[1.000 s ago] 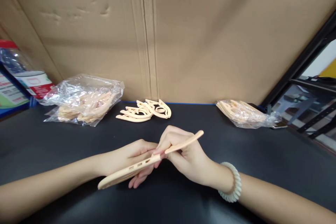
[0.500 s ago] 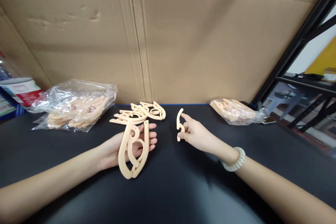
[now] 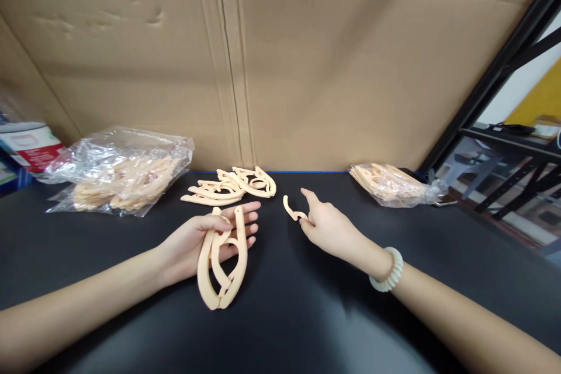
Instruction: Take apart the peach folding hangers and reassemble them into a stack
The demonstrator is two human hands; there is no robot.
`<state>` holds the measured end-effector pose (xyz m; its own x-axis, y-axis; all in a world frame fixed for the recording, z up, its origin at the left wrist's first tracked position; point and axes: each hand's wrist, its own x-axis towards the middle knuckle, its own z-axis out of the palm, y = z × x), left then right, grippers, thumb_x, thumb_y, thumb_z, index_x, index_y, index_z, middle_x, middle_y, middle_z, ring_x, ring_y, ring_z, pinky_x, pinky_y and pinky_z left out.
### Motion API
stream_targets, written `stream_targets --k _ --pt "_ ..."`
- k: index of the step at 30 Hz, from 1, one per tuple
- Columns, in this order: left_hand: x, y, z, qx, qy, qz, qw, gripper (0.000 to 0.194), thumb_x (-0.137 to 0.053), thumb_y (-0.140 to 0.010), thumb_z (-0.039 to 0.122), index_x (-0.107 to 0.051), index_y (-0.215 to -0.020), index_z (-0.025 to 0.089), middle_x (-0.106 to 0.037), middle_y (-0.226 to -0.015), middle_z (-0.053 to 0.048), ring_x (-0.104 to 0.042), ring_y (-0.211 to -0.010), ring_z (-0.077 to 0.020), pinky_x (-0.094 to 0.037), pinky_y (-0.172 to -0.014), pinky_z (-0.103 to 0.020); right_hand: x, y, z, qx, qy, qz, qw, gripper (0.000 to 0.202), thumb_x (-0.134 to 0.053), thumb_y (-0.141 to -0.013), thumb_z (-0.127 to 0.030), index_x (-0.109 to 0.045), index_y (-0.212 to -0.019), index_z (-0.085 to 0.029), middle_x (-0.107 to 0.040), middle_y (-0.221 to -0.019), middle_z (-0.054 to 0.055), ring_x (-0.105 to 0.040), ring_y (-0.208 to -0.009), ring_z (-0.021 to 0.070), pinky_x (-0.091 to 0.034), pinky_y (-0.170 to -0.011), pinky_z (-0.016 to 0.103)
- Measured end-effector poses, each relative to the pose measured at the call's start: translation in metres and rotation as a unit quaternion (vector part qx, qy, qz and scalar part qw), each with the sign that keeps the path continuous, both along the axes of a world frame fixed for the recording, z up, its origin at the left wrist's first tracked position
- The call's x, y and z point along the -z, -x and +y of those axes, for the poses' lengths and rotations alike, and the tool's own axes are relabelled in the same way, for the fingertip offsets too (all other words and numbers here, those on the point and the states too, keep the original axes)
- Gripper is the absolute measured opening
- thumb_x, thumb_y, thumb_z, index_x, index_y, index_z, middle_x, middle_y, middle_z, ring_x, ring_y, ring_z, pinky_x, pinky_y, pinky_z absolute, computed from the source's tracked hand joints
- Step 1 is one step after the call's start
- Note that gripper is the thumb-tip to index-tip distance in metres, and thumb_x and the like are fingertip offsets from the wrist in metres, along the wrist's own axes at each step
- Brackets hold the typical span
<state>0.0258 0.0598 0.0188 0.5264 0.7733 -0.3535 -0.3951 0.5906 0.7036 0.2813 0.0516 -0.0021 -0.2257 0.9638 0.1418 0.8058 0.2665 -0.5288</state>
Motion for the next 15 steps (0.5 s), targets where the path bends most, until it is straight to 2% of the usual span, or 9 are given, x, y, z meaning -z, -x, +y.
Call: stream_targets --k 3,7,10,12,14,15 --pt "0.002 0.000 -0.002 -0.011 -0.021 0.010 1.000 0.050 -0.055 -0.073 -0.003 -0.065 -0.118 0.016 -0.069 -0.087 -0.003 -0.069 -0.085 -0.0185 -0.056 -0.081 -0.032 -0.003 0.004 -0.002 0.002 -0.008 -0.021 1.000 0.060 -0.048 -0.086 -0.014 -0.033 -0.144 -0.009 -0.053 -0.053 -0.006 -0.051 -0.048 0.0160 -0.035 -0.049 0.025" --pt "0.003 -0.001 -0.003 0.015 -0.057 0.026 0.998 0.046 -0.064 -0.075 0.000 -0.065 -0.118 0.016 -0.066 -0.083 -0.001 -0.069 -0.078 -0.0165 -0.056 -0.076 -0.028 -0.007 0.011 -0.010 -0.008 -0.026 -0.015 1.000 0.054 -0.045 -0.085 -0.011 -0.042 -0.140 -0.014 -0.050 -0.050 -0.007 -0.049 -0.043 0.0151 -0.038 -0.051 0.025" --pt "0.006 -0.002 -0.004 0.026 -0.083 0.037 0.996 0.045 -0.068 -0.077 0.004 -0.063 -0.121 0.015 -0.066 -0.083 -0.002 -0.069 -0.079 -0.0168 -0.055 -0.078 -0.028 -0.013 0.020 -0.023 -0.032 -0.156 0.012 0.987 0.041 -0.043 -0.089 -0.014 -0.052 -0.129 -0.017 -0.052 -0.055 -0.005 -0.048 -0.045 0.0148 -0.040 -0.052 0.027" --pt "0.008 -0.002 -0.006 0.029 -0.107 0.041 0.993 0.046 -0.070 -0.079 0.008 -0.061 -0.124 0.015 -0.068 -0.085 -0.003 -0.069 -0.080 -0.0164 -0.054 -0.078 -0.028 -0.018 0.029 -0.034 -0.138 -0.245 -0.001 0.960 0.032 -0.045 -0.092 -0.017 -0.055 -0.123 -0.018 -0.062 -0.074 0.002 -0.056 -0.063 0.0176 -0.045 -0.062 0.030" --pt "0.010 -0.003 -0.008 0.030 -0.133 0.044 0.990 0.047 -0.071 -0.081 0.011 -0.059 -0.126 0.016 -0.069 -0.087 -0.004 -0.068 -0.079 -0.0151 -0.053 -0.078 -0.027 -0.021 0.039 -0.043 -0.281 -0.277 -0.064 0.917 0.026 -0.048 -0.095 -0.020 -0.058 -0.120 -0.018 -0.065 -0.099 0.009 -0.058 -0.091 0.0232 -0.046 -0.080 0.036" --pt "0.010 -0.003 -0.009 0.028 -0.142 0.046 0.988 0.047 -0.071 -0.081 0.012 -0.058 -0.126 0.017 -0.069 -0.089 -0.004 -0.067 -0.079 -0.0143 -0.053 -0.079 -0.027 -0.021 0.044 -0.047 -0.330 -0.279 -0.101 0.896 0.023 -0.049 -0.096 -0.021 -0.060 -0.117 -0.017 -0.065 -0.106 0.010 -0.055 -0.102 0.0255 -0.045 -0.087 0.039"
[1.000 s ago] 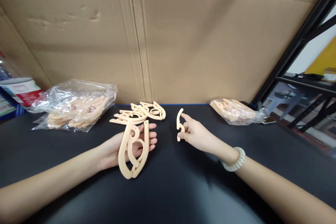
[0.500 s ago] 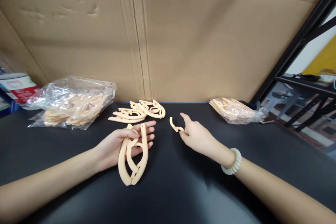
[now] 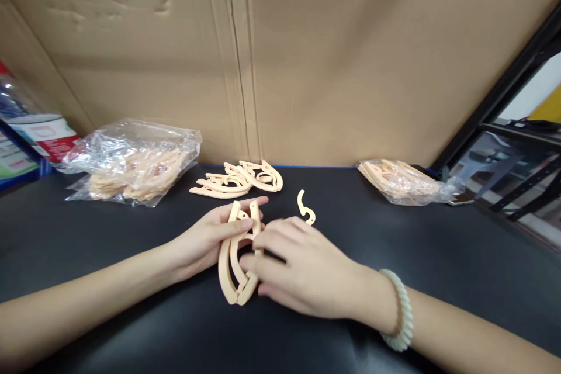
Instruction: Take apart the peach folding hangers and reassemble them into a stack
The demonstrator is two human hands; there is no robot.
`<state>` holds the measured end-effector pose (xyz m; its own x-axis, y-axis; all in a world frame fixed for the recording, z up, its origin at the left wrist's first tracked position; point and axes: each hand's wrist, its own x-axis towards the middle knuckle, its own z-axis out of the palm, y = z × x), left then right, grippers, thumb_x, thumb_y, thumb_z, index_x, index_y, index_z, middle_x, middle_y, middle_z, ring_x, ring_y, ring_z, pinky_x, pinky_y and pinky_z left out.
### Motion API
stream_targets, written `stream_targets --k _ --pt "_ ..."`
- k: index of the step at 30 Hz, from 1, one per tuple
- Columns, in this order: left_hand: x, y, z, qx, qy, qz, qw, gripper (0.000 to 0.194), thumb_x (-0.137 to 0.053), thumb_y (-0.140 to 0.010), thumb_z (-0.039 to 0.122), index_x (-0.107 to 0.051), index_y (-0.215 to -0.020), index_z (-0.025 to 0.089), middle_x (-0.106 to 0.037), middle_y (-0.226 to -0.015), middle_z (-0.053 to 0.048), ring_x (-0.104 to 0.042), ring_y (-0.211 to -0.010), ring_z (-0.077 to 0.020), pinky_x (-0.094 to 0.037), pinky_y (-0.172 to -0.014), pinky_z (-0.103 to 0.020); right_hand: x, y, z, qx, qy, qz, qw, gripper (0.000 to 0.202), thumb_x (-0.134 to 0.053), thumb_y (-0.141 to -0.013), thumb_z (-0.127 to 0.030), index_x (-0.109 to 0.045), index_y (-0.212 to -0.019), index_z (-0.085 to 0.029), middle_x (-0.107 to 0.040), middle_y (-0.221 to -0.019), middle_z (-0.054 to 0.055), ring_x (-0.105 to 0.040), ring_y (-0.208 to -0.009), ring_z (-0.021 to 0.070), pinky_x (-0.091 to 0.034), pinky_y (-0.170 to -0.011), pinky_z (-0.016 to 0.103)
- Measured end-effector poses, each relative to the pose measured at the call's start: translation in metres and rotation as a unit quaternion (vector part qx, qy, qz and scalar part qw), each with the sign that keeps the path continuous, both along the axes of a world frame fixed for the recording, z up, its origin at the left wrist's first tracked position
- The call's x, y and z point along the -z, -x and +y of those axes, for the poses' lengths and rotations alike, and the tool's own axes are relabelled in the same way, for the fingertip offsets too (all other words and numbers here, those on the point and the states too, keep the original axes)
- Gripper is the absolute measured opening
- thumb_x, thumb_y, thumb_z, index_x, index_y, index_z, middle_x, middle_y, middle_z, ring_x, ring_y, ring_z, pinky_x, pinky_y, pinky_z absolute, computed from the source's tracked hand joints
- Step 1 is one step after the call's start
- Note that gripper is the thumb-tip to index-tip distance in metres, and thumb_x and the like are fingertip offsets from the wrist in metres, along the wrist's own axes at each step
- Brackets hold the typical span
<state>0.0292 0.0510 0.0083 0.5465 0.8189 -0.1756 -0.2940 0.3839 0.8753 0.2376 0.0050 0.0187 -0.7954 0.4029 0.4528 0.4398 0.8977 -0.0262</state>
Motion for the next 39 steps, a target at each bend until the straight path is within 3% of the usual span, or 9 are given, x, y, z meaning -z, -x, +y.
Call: stream_targets --k 2,8,13,20,23,26,29,32,39 --pt "0.000 -0.001 -0.002 -0.015 -0.007 0.003 1.000 0.046 -0.072 -0.081 0.013 -0.059 -0.124 0.018 -0.069 -0.095 -0.004 -0.067 -0.081 -0.0139 -0.052 -0.082 -0.028 0.003 0.006 -0.003 -0.018 -0.034 -0.040 0.998 0.018 -0.049 -0.099 -0.023 -0.064 -0.107 -0.016 -0.065 -0.109 0.009 -0.051 -0.111 0.0273 -0.041 -0.094 0.042" --pt "-0.001 -0.004 -0.011 -0.014 -0.061 0.018 0.998 0.034 -0.071 -0.082 0.021 -0.062 -0.115 0.016 -0.070 -0.102 -0.006 -0.066 -0.092 -0.0178 -0.051 -0.088 -0.030 0.017 0.006 0.001 0.011 -0.136 0.015 0.991 0.020 -0.050 -0.097 -0.012 -0.063 -0.082 -0.017 -0.067 -0.099 0.005 -0.054 -0.109 0.0237 -0.034 -0.102 0.045" --pt "-0.001 -0.005 -0.017 -0.010 -0.177 0.120 0.977 0.024 -0.064 -0.087 0.034 -0.065 -0.104 0.016 -0.068 -0.082 -0.001 -0.064 -0.076 -0.0163 -0.051 -0.073 -0.027 0.017 0.002 0.001 0.059 -0.100 -0.007 0.993 0.015 -0.047 -0.094 -0.010 -0.061 -0.095 -0.013 -0.060 -0.110 0.013 -0.049 -0.117 0.0279 -0.035 -0.104 0.049" --pt "-0.002 -0.004 -0.019 -0.059 -0.288 0.233 0.927 0.034 -0.050 -0.092 0.041 -0.064 -0.075 0.016 -0.063 -0.074 -0.002 -0.058 -0.071 -0.0158 -0.047 -0.069 -0.025 0.017 0.005 0.002 0.104 -0.112 -0.014 0.988 0.027 -0.033 -0.093 -0.001 -0.059 -0.093 -0.011 -0.058 -0.103 0.014 -0.055 -0.097 0.0234 -0.032 -0.104 0.049" --pt "-0.001 -0.003 -0.020 -0.080 -0.300 0.251 0.917 0.035 -0.048 -0.093 0.043 -0.064 -0.077 0.016 -0.062 -0.075 -0.002 -0.056 -0.071 -0.0156 -0.045 -0.069 -0.025 0.015 0.004 0.001 0.110 -0.061 -0.029 0.992 0.023 -0.037 -0.090 -0.002 -0.057 -0.095 -0.012 -0.058 -0.097 0.011 -0.053 -0.094 0.0236 -0.031 -0.101 0.049" --pt "-0.001 -0.002 -0.022 -0.091 -0.309 0.251 0.913 0.036 -0.046 -0.094 0.043 -0.065 -0.078 0.017 -0.061 -0.075 -0.001 -0.056 -0.072 -0.0155 -0.044 -0.069 -0.024 0.014 0.004 0.000 0.126 -0.013 -0.032 0.991 0.014 -0.042 -0.093 -0.010 -0.055 -0.090 -0.013 -0.056 -0.086 0.007 -0.050 -0.083 0.0223 -0.036 -0.089 0.043" --pt "-0.003 -0.002 -0.024 -0.091 -0.328 0.260 0.904 0.039 -0.044 -0.095 0.043 -0.065 -0.075 0.017 -0.061 -0.074 -0.001 -0.055 -0.071 -0.0156 -0.043 -0.069 -0.024 0.015 0.004 0.001 0.136 -0.025 -0.028 0.990 0.021 -0.038 -0.099 -0.014 -0.054 -0.085 -0.015 -0.055 -0.078 0.004 -0.045 -0.074 0.0199 -0.034 -0.082 0.040" --pt "-0.004 -0.002 -0.026 -0.086 -0.331 0.263 0.902 0.039 -0.046 -0.094 0.043 -0.066 -0.072 0.017 -0.062 -0.073 -0.002 -0.055 -0.070 -0.0154 -0.043 -0.068 -0.024 0.017 0.004 0.002 0.130 -0.037 -0.030 0.990 0.030 -0.032 -0.102 -0.013 -0.054 -0.082 -0.016 -0.054 -0.072 0.001 -0.044 -0.069 0.0177 -0.031 -0.085 0.040" --pt "-0.001 -0.004 -0.023 -0.110 -0.250 0.229 0.934 0.045 -0.051 -0.090 0.047 -0.062 -0.060 0.015 -0.060 -0.059 -0.001 -0.052 -0.058 -0.0128 -0.042 -0.059 -0.023 0.017 0.008 -0.001 0.088 -0.063 -0.004 0.994 0.037 -0.031 -0.104 -0.014 -0.053 -0.074 -0.015 -0.052 -0.065 -0.001 -0.041 -0.064 0.0147 -0.031 -0.077 0.033"
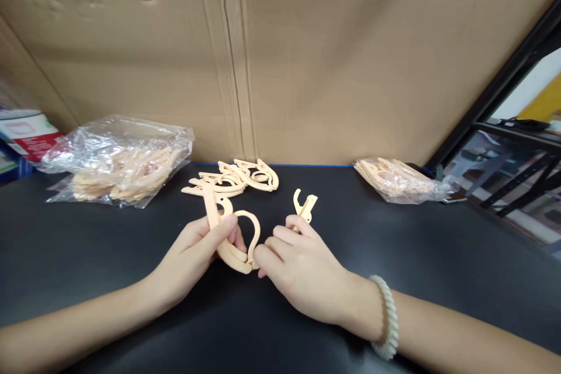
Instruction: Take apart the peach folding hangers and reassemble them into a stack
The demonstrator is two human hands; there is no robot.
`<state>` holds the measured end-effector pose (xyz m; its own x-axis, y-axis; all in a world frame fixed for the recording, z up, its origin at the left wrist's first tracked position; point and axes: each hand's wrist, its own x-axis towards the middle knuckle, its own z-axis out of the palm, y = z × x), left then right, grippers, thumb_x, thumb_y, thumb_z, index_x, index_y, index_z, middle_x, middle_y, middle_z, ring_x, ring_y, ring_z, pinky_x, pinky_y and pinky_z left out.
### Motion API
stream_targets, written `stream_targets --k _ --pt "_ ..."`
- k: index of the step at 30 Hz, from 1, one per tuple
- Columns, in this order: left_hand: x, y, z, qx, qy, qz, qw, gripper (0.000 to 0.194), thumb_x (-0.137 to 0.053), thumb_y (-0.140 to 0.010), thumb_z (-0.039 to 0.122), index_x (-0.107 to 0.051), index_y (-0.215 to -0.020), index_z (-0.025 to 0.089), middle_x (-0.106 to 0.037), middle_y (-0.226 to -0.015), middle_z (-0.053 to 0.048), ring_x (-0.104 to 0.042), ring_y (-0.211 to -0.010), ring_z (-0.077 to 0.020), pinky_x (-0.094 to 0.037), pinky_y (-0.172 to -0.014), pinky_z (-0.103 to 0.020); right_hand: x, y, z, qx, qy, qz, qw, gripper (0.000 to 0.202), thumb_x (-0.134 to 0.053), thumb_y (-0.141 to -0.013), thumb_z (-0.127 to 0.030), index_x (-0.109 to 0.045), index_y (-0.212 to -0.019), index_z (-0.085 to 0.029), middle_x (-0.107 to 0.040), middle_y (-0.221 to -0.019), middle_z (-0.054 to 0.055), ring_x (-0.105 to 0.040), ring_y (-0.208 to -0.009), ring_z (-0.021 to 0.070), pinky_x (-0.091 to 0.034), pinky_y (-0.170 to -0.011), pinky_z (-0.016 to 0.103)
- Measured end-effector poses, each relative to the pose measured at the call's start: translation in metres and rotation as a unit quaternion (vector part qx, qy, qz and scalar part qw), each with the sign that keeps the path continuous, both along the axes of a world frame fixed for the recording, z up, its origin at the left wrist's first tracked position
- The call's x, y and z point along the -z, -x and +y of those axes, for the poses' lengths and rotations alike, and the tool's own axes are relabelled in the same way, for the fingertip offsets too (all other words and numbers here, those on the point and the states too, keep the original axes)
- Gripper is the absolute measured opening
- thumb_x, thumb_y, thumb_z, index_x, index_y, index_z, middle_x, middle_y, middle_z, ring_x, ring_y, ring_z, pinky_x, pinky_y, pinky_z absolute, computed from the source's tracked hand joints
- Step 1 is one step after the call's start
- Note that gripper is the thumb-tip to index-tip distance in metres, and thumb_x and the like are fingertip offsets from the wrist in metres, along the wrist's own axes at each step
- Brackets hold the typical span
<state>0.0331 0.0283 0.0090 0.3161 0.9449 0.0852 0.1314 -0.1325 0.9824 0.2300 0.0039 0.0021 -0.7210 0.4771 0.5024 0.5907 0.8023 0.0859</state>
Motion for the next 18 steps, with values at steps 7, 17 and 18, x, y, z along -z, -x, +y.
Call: stream_targets --k 7,17,18 --pt "-0.003 -0.001 0.010 -0.084 0.157 -0.157 0.971 0.039 -0.061 -0.083 0.043 -0.050 -0.056 0.017 -0.058 -0.053 0.002 -0.052 -0.049 -0.0107 -0.045 -0.054 -0.022 -0.007 -0.008 0.005 -0.045 -0.024 0.057 0.997 0.027 -0.037 -0.102 -0.010 -0.055 -0.083 -0.015 -0.061 -0.074 0.001 -0.046 -0.066 0.0127 -0.032 -0.076 0.032" --pt "0.001 0.001 0.010 -0.058 0.100 -0.147 0.982 0.041 -0.065 -0.081 0.051 -0.055 -0.063 0.016 -0.059 -0.059 0.001 -0.053 -0.056 -0.0121 -0.044 -0.057 -0.024 0.000 -0.014 0.015 -0.015 0.070 -0.018 0.997 0.022 -0.039 -0.100 -0.009 -0.058 -0.093 -0.017 -0.064 -0.097 0.004 -0.052 -0.103 0.0201 -0.023 -0.109 0.050" --pt "0.001 0.001 0.010 -0.054 0.102 -0.149 0.982 0.041 -0.064 -0.081 0.051 -0.054 -0.063 0.016 -0.059 -0.060 0.001 -0.052 -0.056 -0.0120 -0.043 -0.056 -0.024 0.001 -0.013 0.015 -0.011 0.089 -0.020 0.996 0.021 -0.040 -0.099 -0.009 -0.058 -0.093 -0.017 -0.063 -0.099 0.005 -0.052 -0.100 0.0197 -0.031 -0.105 0.047"
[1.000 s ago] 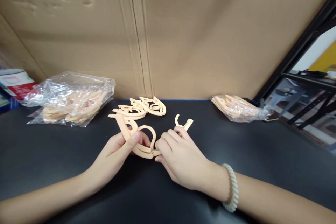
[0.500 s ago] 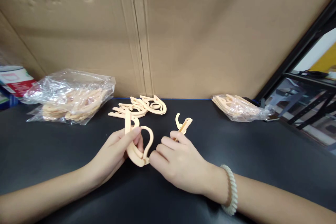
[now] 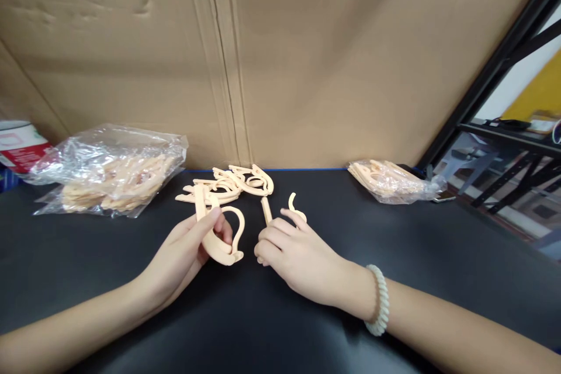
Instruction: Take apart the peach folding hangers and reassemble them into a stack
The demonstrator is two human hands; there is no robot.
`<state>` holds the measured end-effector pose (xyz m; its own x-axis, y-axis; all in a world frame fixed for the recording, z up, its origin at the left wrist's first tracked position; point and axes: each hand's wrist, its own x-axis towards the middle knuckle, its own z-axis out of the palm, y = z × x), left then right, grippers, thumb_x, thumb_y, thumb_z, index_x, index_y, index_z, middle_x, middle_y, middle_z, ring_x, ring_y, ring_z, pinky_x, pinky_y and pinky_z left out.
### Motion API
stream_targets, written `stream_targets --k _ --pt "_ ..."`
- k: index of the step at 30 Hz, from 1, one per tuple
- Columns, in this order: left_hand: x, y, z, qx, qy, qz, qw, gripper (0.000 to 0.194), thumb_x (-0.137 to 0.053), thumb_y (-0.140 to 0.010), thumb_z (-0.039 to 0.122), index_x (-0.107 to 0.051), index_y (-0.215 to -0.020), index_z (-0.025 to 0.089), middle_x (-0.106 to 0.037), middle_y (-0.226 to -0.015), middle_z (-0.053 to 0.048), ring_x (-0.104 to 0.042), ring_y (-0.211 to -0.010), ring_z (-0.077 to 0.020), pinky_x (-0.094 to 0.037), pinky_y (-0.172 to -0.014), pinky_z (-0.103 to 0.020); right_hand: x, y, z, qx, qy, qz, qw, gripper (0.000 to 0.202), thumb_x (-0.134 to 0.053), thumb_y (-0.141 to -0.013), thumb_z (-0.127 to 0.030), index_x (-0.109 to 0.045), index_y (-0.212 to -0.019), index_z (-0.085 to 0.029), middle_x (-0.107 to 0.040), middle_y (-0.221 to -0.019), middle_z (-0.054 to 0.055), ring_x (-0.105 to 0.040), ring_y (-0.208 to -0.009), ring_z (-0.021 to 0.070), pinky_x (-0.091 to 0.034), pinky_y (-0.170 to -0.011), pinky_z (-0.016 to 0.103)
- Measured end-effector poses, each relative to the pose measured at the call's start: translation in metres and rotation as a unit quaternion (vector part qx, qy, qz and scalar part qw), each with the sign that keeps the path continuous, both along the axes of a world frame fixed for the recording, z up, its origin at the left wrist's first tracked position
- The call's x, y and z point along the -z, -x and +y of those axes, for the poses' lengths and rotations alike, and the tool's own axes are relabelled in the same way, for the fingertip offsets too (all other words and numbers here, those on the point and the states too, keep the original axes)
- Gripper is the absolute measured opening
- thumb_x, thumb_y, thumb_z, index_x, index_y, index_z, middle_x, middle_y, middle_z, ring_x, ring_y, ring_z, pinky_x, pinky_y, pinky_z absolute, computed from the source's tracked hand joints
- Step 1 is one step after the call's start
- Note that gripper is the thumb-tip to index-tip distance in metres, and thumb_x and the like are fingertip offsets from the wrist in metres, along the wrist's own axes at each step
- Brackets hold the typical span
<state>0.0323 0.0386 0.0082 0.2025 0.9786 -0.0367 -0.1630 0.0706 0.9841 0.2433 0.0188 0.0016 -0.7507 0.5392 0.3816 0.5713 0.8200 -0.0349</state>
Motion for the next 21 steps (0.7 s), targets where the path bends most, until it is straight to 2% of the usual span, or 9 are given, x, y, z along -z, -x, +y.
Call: stream_targets --k 3,5,9,11,16,21 --pt "-0.002 0.001 0.001 0.009 0.013 -0.004 1.000 0.041 -0.062 -0.083 0.050 -0.055 -0.063 0.016 -0.059 -0.061 0.001 -0.053 -0.057 -0.0117 -0.044 -0.057 -0.023 0.001 0.000 0.001 0.016 0.022 -0.005 1.000 0.018 -0.043 -0.097 -0.010 -0.060 -0.098 -0.016 -0.061 -0.101 0.008 -0.051 -0.097 0.0201 -0.043 -0.091 0.039" --pt "-0.004 0.002 0.002 0.022 0.025 -0.003 0.999 0.037 -0.063 -0.083 0.046 -0.056 -0.065 0.015 -0.058 -0.063 0.001 -0.054 -0.059 -0.0116 -0.045 -0.059 -0.023 0.002 -0.001 0.003 0.032 0.023 -0.004 0.999 0.017 -0.044 -0.097 -0.010 -0.060 -0.100 -0.015 -0.060 -0.101 0.008 -0.052 -0.097 0.0209 -0.044 -0.089 0.039" --pt "-0.005 0.004 0.003 0.064 0.040 -0.030 0.997 0.020 -0.069 -0.075 0.026 -0.051 -0.075 0.017 -0.055 -0.066 0.005 -0.053 -0.062 -0.0109 -0.046 -0.061 -0.023 0.000 -0.003 0.004 0.043 0.033 0.012 0.998 0.017 -0.045 -0.097 -0.009 -0.059 -0.104 -0.015 -0.060 -0.102 0.009 -0.053 -0.099 0.0218 -0.045 -0.090 0.039" --pt "-0.005 0.004 0.003 0.077 0.043 -0.043 0.995 0.021 -0.069 -0.072 0.019 -0.050 -0.081 0.019 -0.053 -0.068 0.006 -0.052 -0.061 -0.0106 -0.047 -0.060 -0.023 -0.002 -0.004 0.005 0.044 0.037 0.028 0.998 0.018 -0.046 -0.096 -0.009 -0.058 -0.108 -0.015 -0.060 -0.104 0.009 -0.053 -0.101 0.0224 -0.046 -0.089 0.040" --pt "-0.006 0.003 0.003 0.088 0.039 -0.019 0.995 0.023 -0.069 -0.076 0.023 -0.050 -0.088 0.020 -0.053 -0.070 0.006 -0.054 -0.062 -0.0113 -0.048 -0.060 -0.024 -0.011 -0.016 0.012 0.065 0.032 0.055 0.996 0.027 -0.043 -0.091 -0.001 -0.057 -0.110 -0.015 -0.062 -0.101 0.009 -0.055 -0.096 0.0227 -0.048 -0.083 0.039" --pt "-0.007 0.002 0.003 0.084 0.034 0.001 0.996 0.025 -0.069 -0.078 0.029 -0.052 -0.094 0.020 -0.056 -0.068 0.005 -0.056 -0.063 -0.0125 -0.050 -0.064 -0.026 -0.016 -0.027 0.020 0.103 0.041 0.029 0.993 0.022 -0.056 -0.084 -0.002 -0.062 -0.100 -0.016 -0.061 -0.094 0.007 -0.055 -0.090 0.0223 -0.050 -0.079 0.037"
